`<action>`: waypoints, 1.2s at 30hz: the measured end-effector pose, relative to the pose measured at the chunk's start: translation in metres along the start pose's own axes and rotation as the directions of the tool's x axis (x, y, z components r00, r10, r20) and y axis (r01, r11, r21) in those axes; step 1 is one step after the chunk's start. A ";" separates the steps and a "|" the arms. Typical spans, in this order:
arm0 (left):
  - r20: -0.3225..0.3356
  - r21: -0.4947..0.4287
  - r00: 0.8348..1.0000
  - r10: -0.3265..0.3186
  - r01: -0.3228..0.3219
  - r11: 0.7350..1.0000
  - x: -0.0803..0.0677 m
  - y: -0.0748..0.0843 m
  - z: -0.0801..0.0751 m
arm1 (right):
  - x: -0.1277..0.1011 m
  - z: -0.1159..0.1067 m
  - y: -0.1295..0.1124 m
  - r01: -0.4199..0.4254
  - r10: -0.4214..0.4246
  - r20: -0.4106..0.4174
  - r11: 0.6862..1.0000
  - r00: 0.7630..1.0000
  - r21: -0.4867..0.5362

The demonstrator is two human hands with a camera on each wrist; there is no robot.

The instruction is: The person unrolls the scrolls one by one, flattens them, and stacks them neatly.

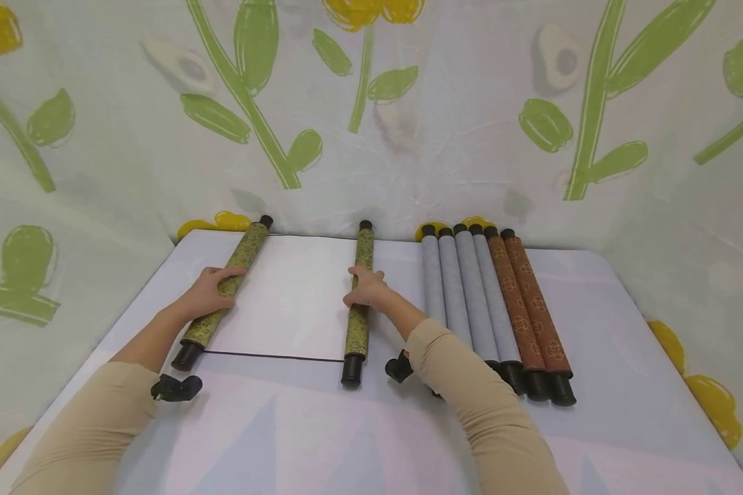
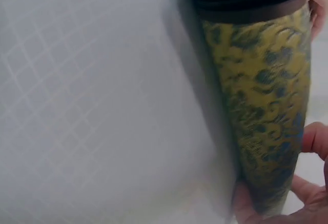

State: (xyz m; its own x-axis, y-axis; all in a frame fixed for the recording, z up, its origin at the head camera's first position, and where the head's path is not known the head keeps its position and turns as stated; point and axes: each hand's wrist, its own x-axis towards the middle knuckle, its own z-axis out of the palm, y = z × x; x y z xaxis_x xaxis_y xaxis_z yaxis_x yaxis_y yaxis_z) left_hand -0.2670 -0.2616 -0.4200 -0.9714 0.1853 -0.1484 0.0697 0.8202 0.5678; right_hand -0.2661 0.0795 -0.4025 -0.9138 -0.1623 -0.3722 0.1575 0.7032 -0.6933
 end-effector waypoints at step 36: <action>-0.105 0.083 0.994 0.044 -0.035 0.996 -0.011 -0.025 -0.007 | -0.008 -0.009 0.018 0.008 -0.010 -0.010 0.981 1.000 -0.195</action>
State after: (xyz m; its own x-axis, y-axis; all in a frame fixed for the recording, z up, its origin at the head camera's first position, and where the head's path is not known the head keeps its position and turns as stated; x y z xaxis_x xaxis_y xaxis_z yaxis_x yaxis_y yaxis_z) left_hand -0.2597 -0.2876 -0.4267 -0.9859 0.1631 -0.0376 0.1223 0.8555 0.5032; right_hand -0.2595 0.1002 -0.4065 -0.9190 -0.1627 -0.3592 0.0743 0.8231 -0.5630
